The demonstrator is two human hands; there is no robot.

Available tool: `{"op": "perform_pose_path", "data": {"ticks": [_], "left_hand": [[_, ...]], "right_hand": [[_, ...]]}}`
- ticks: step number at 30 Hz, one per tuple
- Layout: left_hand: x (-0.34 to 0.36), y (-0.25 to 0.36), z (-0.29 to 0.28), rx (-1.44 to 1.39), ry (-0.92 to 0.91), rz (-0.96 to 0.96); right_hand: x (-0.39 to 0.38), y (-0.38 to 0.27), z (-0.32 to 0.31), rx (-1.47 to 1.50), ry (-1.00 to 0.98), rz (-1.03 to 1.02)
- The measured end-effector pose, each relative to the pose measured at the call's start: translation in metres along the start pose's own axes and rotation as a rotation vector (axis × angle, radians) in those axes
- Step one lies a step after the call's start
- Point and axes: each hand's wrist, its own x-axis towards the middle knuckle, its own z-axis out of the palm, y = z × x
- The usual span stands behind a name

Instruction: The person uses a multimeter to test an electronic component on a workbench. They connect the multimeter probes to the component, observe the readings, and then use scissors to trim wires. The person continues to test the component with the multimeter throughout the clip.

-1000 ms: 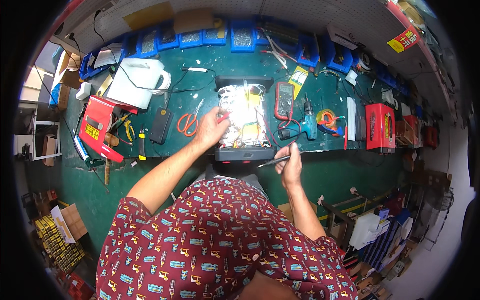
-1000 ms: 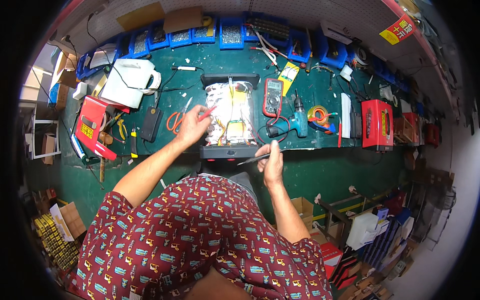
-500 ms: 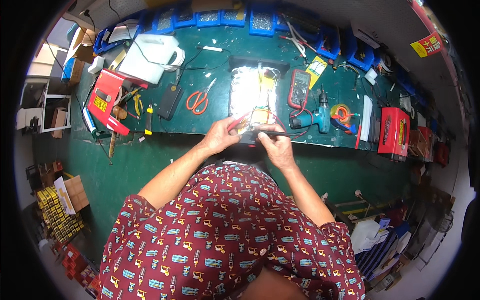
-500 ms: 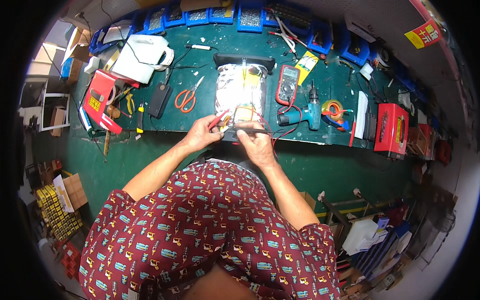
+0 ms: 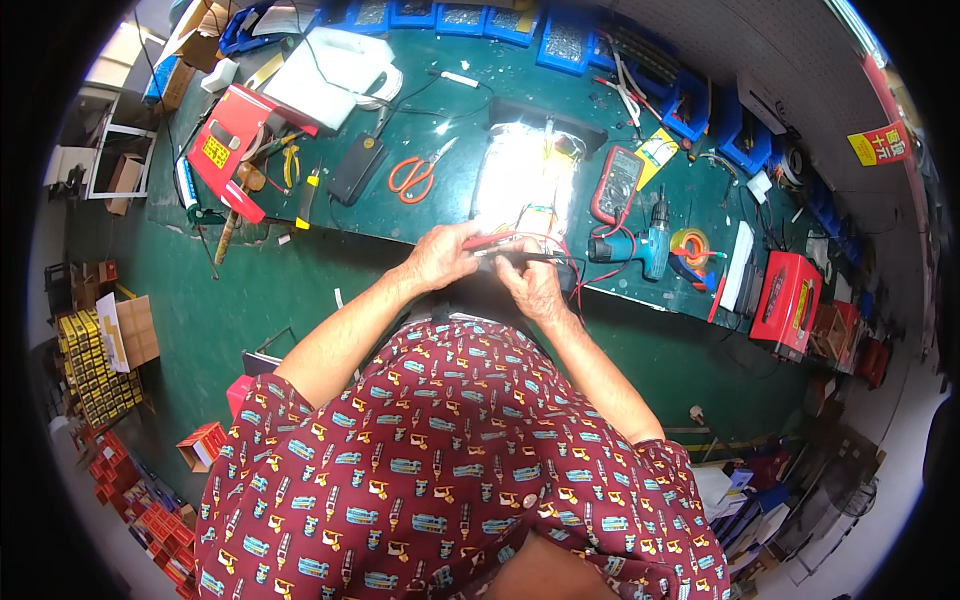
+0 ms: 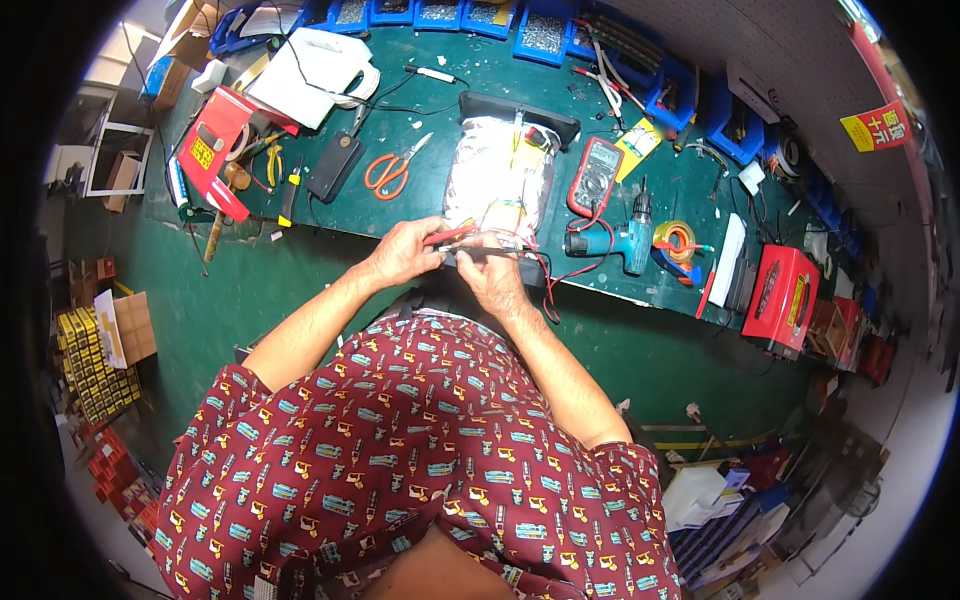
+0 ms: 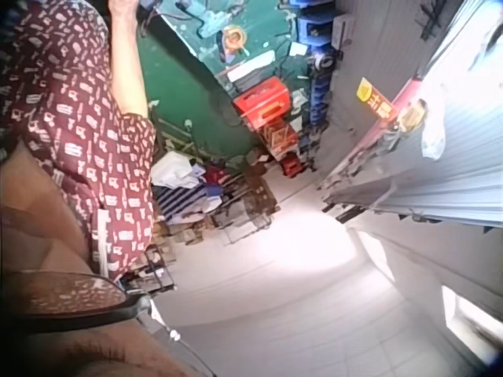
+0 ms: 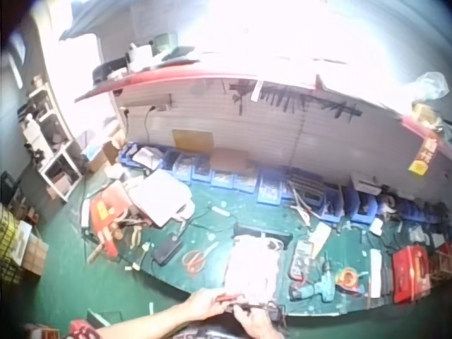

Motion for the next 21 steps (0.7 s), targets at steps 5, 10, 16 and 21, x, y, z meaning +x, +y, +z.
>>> {"op": "perform_pose_path", "data": {"ticks": [5,10,16,21], "left_hand": [[-0.015,0.006,-0.006,0.103,0.276,-0.161],[-0.027,0.016,-0.008,0.315,0.473,0.004],[-0.038,0.008,0.002,0.056,0.383,-0.175],[-0.039,0.011,0.005,-0.111,0.304,-0.255]], "right_hand": [[0.000,0.006,0.004,-0.054,0.029,-0.071],[-0.001,0.006,0.004,-0.116,0.032,-0.095],[0.001,-0.001,0.002,-0.099,0.009,-0.180],[-0.001,-0.002,0.003,-0.109,0.005,-0.137]]}}
